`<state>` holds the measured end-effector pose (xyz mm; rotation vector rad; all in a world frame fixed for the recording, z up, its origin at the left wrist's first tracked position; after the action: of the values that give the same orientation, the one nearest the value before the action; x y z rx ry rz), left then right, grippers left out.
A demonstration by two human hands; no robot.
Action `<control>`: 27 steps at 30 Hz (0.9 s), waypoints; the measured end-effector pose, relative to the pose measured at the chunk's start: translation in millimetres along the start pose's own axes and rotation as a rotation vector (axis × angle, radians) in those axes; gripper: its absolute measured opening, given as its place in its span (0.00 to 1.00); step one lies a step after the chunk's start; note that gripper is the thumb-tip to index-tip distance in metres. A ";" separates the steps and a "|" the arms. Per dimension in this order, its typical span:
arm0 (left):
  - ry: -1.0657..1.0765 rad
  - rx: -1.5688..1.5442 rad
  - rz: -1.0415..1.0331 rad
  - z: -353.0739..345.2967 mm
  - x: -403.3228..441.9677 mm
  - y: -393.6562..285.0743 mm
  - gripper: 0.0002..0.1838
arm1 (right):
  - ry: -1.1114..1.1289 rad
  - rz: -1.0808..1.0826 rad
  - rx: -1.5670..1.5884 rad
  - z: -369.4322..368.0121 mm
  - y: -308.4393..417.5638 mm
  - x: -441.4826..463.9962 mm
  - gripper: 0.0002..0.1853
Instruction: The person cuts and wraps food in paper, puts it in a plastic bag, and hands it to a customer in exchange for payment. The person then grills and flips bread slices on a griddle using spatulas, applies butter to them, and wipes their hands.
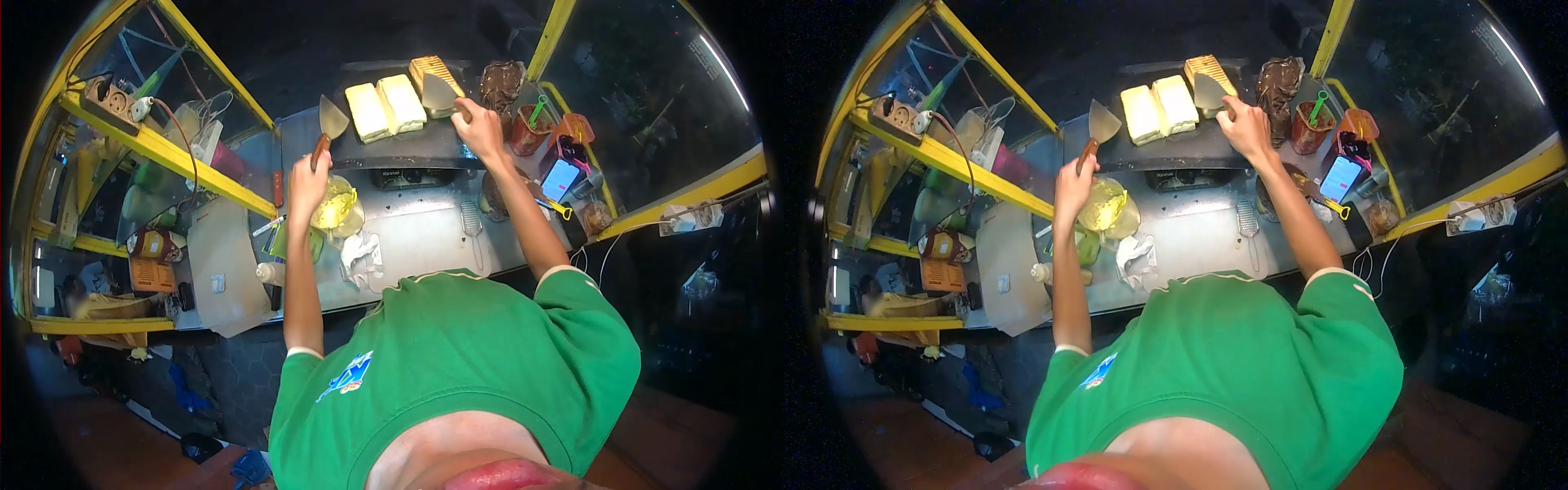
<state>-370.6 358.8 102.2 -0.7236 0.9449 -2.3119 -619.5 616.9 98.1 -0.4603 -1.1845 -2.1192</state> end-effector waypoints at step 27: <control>0.129 -0.680 0.249 12.6 41.0 59.6 0.20 | 0.246 -0.129 0.513 -1.5 -9.2 34.9 0.16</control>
<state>-375.6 290.1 76.8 -0.6623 1.8067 -1.8246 -651.0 606.1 112.0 0.1073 -1.5687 -1.8106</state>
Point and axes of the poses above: each hand's wrist, its own x-axis towards the middle knuckle, its own z-axis out of the back of the hand, y = z × x, the point moved 9 cm from there along x, towards the middle knuckle, and after that the axes turned 3 degrees about -y, right-handed, at the moved point
